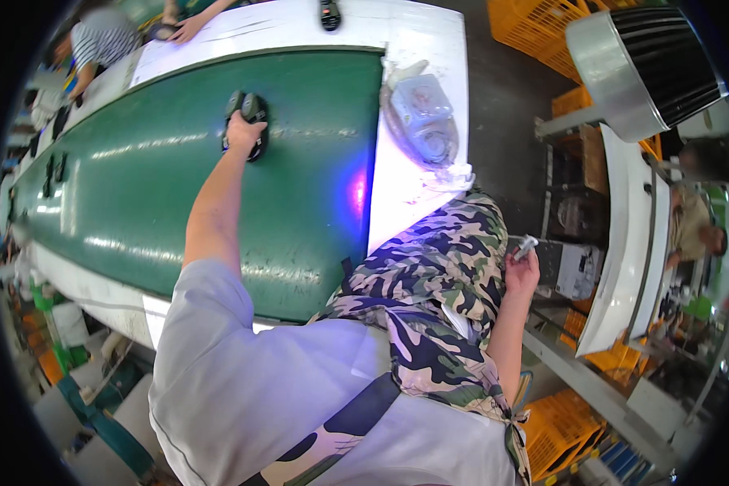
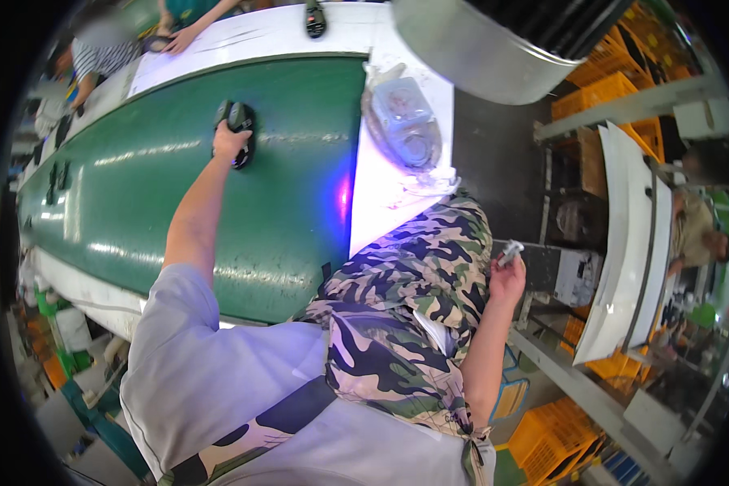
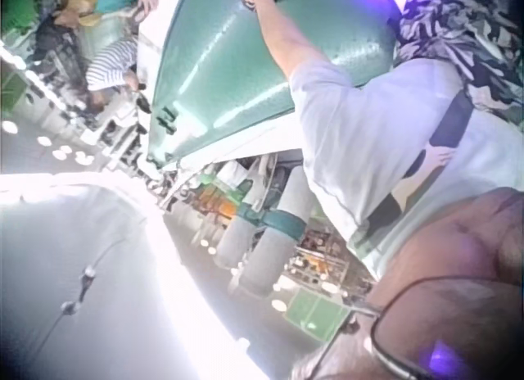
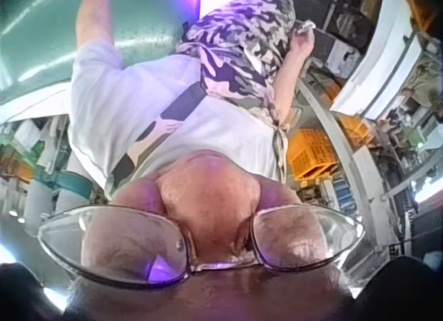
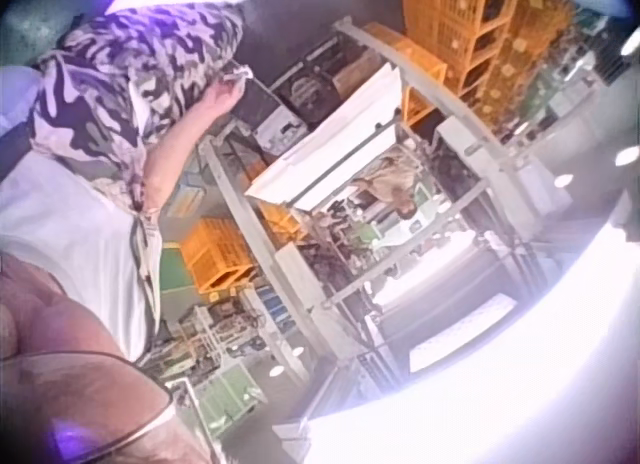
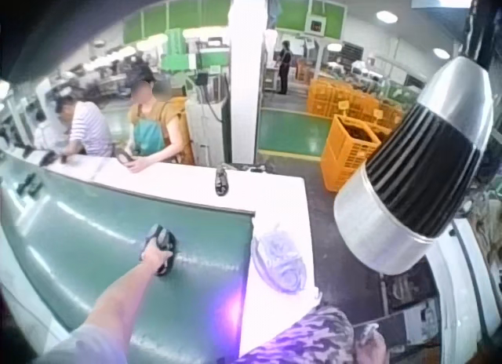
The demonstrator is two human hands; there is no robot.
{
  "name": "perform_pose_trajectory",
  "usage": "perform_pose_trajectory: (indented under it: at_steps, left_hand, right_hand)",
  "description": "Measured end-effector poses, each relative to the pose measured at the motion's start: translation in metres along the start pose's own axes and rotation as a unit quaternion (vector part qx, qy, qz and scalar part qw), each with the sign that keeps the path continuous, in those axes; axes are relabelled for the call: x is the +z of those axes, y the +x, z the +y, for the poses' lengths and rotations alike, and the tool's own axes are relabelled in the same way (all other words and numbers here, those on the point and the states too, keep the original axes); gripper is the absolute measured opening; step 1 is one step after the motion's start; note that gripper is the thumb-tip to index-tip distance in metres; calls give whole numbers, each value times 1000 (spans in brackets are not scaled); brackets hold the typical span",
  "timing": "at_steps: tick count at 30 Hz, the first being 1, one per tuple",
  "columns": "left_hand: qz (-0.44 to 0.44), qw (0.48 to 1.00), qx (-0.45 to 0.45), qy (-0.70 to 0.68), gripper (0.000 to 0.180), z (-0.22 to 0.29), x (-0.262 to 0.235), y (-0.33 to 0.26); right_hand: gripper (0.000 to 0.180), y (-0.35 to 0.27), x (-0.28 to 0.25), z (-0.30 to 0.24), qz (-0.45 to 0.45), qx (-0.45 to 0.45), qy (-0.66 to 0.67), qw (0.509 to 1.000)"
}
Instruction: Cleaning and inspecting black shoes at a manufacturing line station under UV light.
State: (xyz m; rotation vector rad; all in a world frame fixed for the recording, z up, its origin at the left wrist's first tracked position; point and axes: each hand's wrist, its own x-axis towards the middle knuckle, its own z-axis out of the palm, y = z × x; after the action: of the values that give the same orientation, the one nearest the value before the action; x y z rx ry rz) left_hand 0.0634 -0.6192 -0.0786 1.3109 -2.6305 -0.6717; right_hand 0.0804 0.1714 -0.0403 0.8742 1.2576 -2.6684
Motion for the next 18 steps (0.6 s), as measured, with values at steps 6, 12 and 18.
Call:
perform_pose_trajectory:
  at_steps: [6, 12, 18]
  left_hand:
    - [-103, 986, -61, 116, 90, 9, 14, 29]
    - [-140, 986, 17, 93, 59, 20, 8, -3]
    - [-235, 807, 523, 141, 40, 15, 7, -92]
  right_hand:
    - [16, 2, 73, -3, -32, -47, -93, 994]
    - [20, 33, 169, 26, -100, -150, -316, 932]
    - [14, 45, 260, 74, -118, -330, -616, 705]
